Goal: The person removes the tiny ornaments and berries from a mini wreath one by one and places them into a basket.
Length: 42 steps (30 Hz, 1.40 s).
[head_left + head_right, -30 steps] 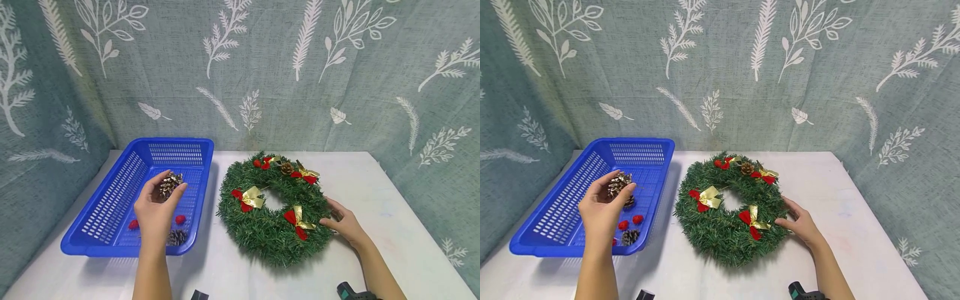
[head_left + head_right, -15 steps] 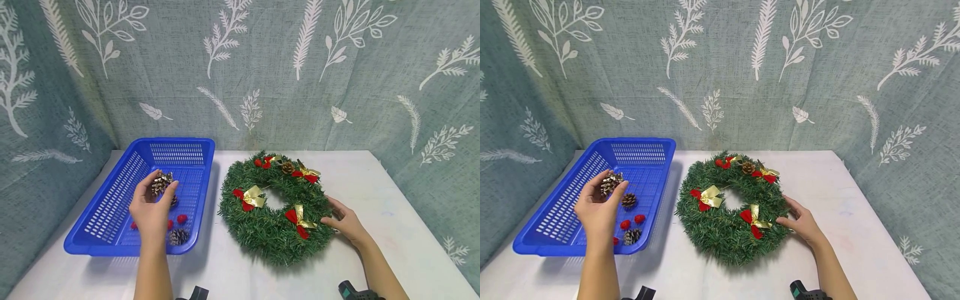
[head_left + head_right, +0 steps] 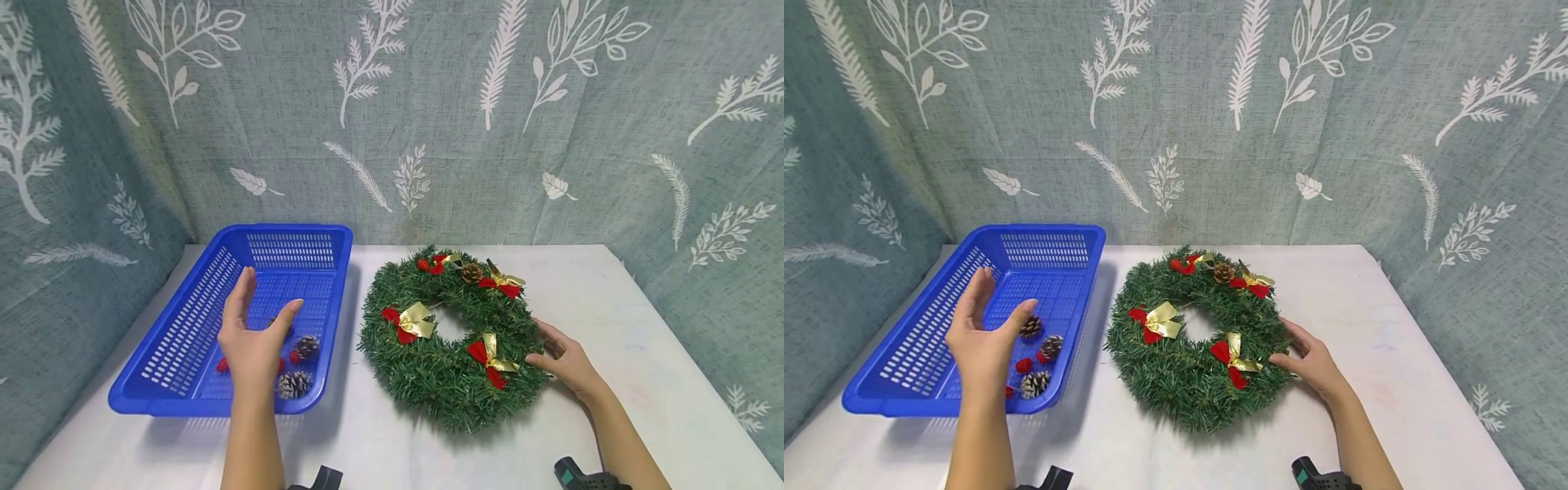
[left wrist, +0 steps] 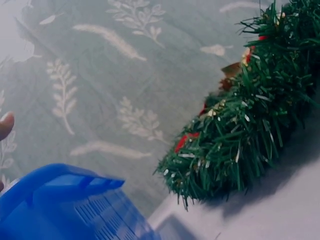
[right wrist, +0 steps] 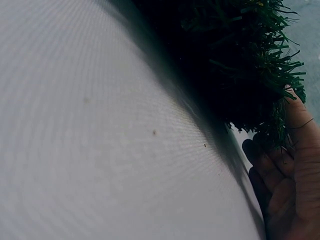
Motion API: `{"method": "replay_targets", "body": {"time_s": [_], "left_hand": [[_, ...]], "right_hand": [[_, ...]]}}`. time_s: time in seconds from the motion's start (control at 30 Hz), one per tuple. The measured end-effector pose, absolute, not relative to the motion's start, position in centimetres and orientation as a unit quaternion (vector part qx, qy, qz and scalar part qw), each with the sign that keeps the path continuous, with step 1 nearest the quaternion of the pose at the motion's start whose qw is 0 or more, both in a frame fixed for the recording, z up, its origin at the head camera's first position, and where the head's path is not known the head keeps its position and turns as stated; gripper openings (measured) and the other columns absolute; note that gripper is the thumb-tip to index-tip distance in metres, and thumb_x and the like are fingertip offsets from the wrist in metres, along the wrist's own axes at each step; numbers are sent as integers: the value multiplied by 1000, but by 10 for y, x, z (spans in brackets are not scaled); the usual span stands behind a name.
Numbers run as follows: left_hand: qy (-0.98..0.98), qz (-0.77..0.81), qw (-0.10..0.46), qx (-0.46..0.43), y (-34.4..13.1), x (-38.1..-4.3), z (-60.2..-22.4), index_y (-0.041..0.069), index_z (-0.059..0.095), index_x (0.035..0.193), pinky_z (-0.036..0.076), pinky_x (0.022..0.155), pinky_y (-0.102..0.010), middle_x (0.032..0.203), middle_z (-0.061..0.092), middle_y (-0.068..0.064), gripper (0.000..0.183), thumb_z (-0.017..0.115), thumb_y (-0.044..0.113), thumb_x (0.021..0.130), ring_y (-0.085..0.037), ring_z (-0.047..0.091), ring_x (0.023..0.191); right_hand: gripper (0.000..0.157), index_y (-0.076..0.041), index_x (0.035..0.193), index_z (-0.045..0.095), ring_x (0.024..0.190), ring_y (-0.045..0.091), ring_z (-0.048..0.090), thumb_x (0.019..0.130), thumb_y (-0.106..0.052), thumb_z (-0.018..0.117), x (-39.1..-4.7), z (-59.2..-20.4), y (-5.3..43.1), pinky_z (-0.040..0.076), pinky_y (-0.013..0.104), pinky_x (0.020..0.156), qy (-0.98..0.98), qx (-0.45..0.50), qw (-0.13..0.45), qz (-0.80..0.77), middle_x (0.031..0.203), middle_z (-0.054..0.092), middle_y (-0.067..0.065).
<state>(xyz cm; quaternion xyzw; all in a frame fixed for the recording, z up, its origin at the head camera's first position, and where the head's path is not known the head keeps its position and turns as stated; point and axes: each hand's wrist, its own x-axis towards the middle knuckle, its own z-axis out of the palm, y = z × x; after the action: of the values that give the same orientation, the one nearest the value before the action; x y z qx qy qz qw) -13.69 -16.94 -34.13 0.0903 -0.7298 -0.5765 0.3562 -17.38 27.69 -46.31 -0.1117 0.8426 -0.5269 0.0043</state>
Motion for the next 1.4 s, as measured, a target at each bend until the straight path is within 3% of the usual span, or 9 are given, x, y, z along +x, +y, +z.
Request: {"method": "replay_targets", "body": {"time_s": [0.13, 0.3, 0.6, 0.9, 1.2, 1.3, 1.4], "left_hand": [[-748, -569, 335, 73, -166, -133, -338, 30, 33, 147, 22, 116, -27, 148, 39, 10, 92, 83, 11, 72, -8, 34, 137], [-756, -569, 322, 37, -160, -130, -336, 34, 24, 149, 18, 117, -31, 151, 32, 13, 102, 84, 9, 70, -7, 29, 139], [-738, -576, 350, -44, -146, -128, -336, 20, 22, 151, 19, 116, -24, 153, 32, 4, 111, 85, -2, 62, -13, 29, 140], [-707, -610, 339, -117, -124, -127, -336, 14, 20, 152, 19, 117, -28, 154, 30, -2, 112, 87, 24, 63, -18, 27, 141], [-721, -622, 268, -148, -95, -128, -331, 23, 16, 152, 15, 118, -40, 154, 26, 8, 114, 78, 57, 63, -11, 23, 142], [-728, -622, 246, -153, -85, -130, -328, 29, 15, 152, 15, 117, -45, 154, 24, 12, 112, 80, 53, 64, -10, 22, 142], [-737, -618, 225, -157, -74, -135, -322, 33, 14, 151, 15, 116, -50, 154, 23, 14, 112, 86, 39, 65, -10, 21, 142]], "right_hand": [[71, 5, 144, 32, 107, -22, 34, 84, -7, 69, -173, -462, 278, 29, 1, 90, 843, -116, 5, -525, 138, 40, 30], [71, 4, 144, 32, 108, -21, 35, 84, -6, 69, -173, -461, 279, 29, 1, 90, 844, -119, -1, -524, 138, 41, 29], [70, 4, 143, 34, 107, -18, 38, 84, -6, 69, -173, -458, 279, 30, 2, 90, 844, -118, -8, -523, 133, 44, 27], [71, 5, 144, 32, 107, -20, 36, 84, -7, 69, -171, -458, 282, 29, 1, 90, 843, -115, 2, -525, 134, 43, 29], [70, 2, 143, 35, 107, -17, 39, 84, -8, 70, -175, -462, 276, 31, 3, 91, 841, -116, -8, -528, 129, 48, 23], [69, 3, 143, 35, 106, -17, 41, 83, -7, 70, -175, -463, 276, 31, 3, 91, 840, -115, -9, -531, 126, 49, 20], [70, 2, 144, 34, 106, -17, 40, 84, -6, 69, -174, -464, 276, 31, 3, 91, 839, -116, -7, -531, 127, 49, 22]]}}
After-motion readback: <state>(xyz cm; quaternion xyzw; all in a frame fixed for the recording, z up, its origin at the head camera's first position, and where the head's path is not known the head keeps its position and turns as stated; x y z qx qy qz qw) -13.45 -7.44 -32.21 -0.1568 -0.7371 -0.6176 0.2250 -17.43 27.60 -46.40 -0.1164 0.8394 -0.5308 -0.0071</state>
